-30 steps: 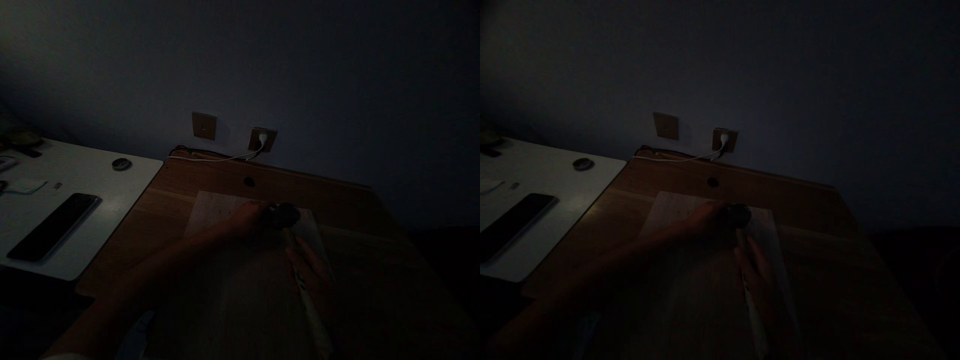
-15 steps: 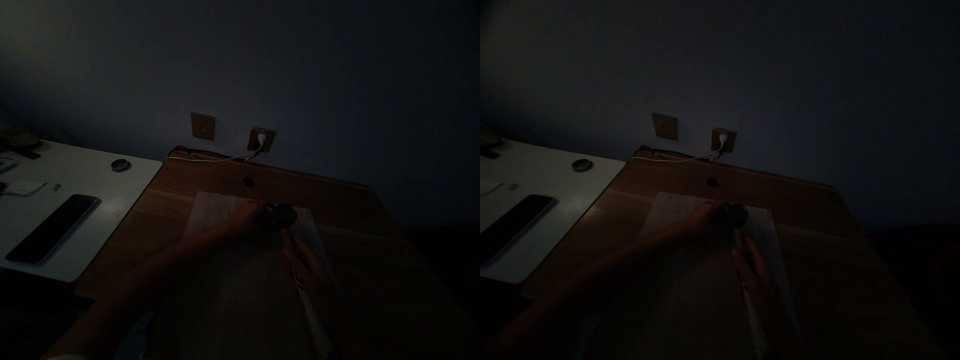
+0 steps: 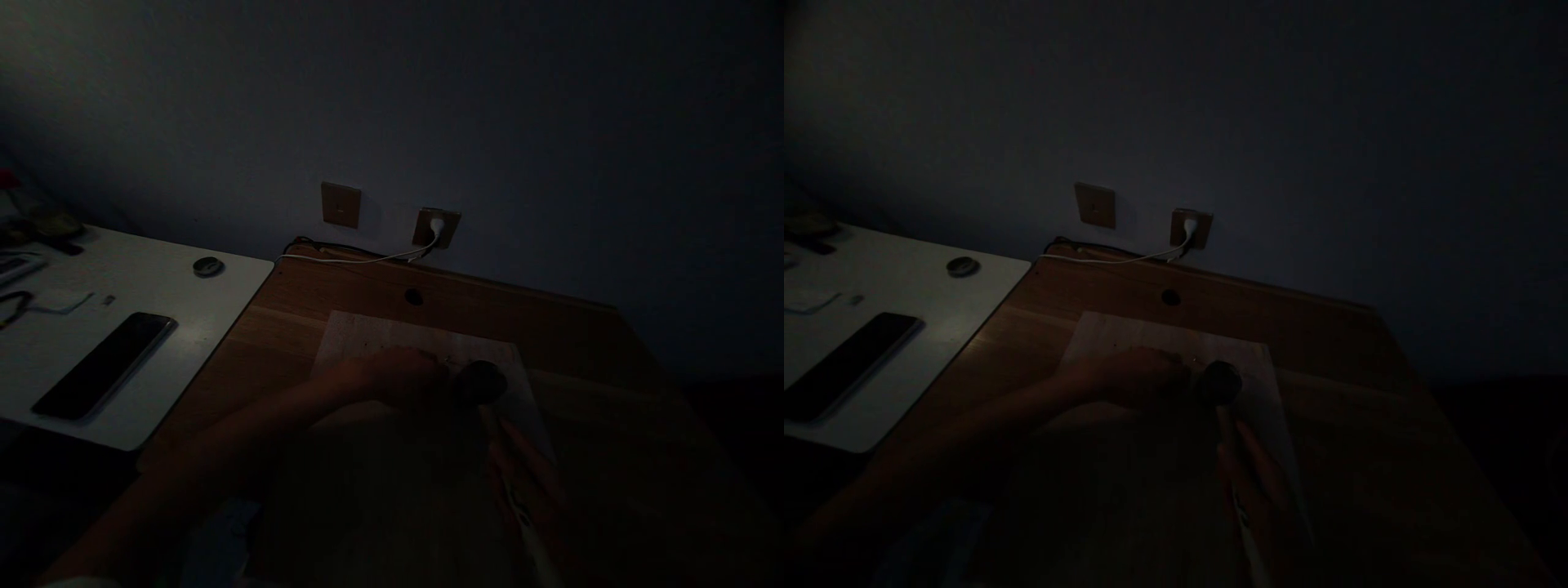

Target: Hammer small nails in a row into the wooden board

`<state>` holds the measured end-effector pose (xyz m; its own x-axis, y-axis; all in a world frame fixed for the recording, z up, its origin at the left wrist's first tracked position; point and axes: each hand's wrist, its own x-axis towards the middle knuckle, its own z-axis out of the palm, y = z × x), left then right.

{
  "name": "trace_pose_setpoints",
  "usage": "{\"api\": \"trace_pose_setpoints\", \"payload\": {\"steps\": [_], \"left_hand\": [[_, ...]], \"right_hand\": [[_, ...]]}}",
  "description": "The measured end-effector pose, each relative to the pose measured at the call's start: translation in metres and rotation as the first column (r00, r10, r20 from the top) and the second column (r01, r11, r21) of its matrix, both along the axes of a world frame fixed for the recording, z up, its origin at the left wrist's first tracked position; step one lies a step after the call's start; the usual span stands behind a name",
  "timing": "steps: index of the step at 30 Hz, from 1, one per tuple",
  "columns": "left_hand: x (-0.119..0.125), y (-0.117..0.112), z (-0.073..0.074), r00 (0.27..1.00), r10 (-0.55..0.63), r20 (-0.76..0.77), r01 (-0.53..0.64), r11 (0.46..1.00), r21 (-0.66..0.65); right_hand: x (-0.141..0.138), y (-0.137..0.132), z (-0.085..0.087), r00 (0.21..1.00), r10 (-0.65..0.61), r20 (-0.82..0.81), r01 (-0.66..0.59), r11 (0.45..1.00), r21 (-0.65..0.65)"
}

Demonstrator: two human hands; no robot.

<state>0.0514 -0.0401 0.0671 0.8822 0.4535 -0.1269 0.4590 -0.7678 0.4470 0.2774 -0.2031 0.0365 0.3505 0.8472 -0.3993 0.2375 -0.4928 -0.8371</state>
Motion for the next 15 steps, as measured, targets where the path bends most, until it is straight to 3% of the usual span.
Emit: {"api": "trace_pose_setpoints", "payload": {"steps": [4, 9, 15], "left_hand": [[0.0073, -0.0024, -0.0032, 0.999, -0.036, -0.012, 0.036, 0.999, -0.02], [0.0089, -0.002, -0.003, 0.999, -0.046, -0.027, 0.045, 0.998, -0.045], [0.0044, 0.0061, -0.0072, 0.993, -0.047, 0.108, 0.063, 0.986, -0.154]], "right_hand": [[0.0016, -0.0082, -0.0098, 1.0, -0.015, -0.004, 0.015, 1.0, 0.012], [-0.0054, -0.0096, -0.0067, 0.999, 0.014, 0.038, -0.015, 0.999, 0.038], [-0.0046, -0.0058, -0.0051, 0.993, 0.018, 0.114, -0.018, 1.0, -0.003]]}}
